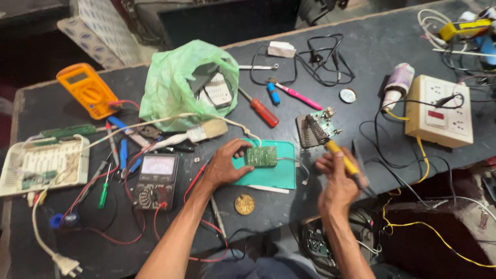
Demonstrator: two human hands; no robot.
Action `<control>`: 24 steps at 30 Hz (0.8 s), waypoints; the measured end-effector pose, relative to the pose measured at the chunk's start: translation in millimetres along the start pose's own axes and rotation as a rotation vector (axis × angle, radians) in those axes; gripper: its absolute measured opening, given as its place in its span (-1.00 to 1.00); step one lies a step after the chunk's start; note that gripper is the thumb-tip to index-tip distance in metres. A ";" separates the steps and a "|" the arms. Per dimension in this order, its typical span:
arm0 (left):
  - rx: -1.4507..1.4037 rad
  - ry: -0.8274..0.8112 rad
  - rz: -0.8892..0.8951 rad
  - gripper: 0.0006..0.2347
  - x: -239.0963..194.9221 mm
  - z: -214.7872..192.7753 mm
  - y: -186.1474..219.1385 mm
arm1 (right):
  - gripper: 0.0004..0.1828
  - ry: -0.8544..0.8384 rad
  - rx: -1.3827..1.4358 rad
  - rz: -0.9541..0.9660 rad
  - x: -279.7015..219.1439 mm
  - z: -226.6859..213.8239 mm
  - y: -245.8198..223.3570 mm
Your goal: The person uses a multimeter to test points on a small green circuit board, then uses tweezers to adjust components and a soldering iron to reflow solder joints. The person repeats testing and soldering steps while handling the board and tools on a cluttered workbench.
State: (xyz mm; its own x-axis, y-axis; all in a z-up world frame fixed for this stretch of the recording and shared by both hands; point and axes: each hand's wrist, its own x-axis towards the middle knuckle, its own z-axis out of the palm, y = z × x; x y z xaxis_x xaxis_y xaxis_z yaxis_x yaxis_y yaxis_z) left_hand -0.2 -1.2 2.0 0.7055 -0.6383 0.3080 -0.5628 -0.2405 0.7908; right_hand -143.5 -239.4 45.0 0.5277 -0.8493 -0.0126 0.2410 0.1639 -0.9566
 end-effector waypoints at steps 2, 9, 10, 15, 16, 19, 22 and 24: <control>-0.016 0.003 -0.001 -0.51 0.1 0.0 0.9 | -0.67 -0.021 -0.318 -0.278 -17.8 -14.3 -24.2; -0.025 0.006 0.009 -0.51 0.0 -1.4 -2.4 | -0.80 -0.165 -0.515 -0.243 -127.5 -58.2 -66.2; -0.034 0.008 0.005 -0.52 -0.7 -0.6 -2.0 | -0.80 -0.224 -0.563 -0.196 -139.7 -59.6 -65.4; -0.039 0.008 0.027 -0.52 -1.0 -1.2 -3.3 | -0.80 -0.183 -0.638 -0.104 -169.0 -48.9 -44.9; -0.043 0.009 0.033 -0.52 0.5 -1.4 -4.8 | -0.80 -0.173 -0.660 -0.109 -170.5 -46.0 -40.5; -0.057 0.009 0.039 -0.51 0.9 -2.5 -1.5 | -0.82 -0.169 -0.628 -0.148 -176.0 -39.6 -35.4; -0.061 0.005 0.023 -0.51 -0.3 -2.3 -0.4 | -0.82 -0.234 -0.731 -0.285 -175.0 -36.1 -34.9; -0.061 0.002 0.010 -0.51 -0.2 -3.1 -0.3 | -0.82 -0.257 -0.724 -0.326 -173.0 -32.9 -35.1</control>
State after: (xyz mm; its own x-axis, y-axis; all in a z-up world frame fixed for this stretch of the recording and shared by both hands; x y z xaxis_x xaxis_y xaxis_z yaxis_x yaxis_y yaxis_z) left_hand 1.2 1.3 3.4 0.7013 -0.6386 0.3169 -0.5424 -0.1895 0.8185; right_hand -270.0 -114.7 71.1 0.7130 -0.6428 0.2801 -0.1231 -0.5080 -0.8525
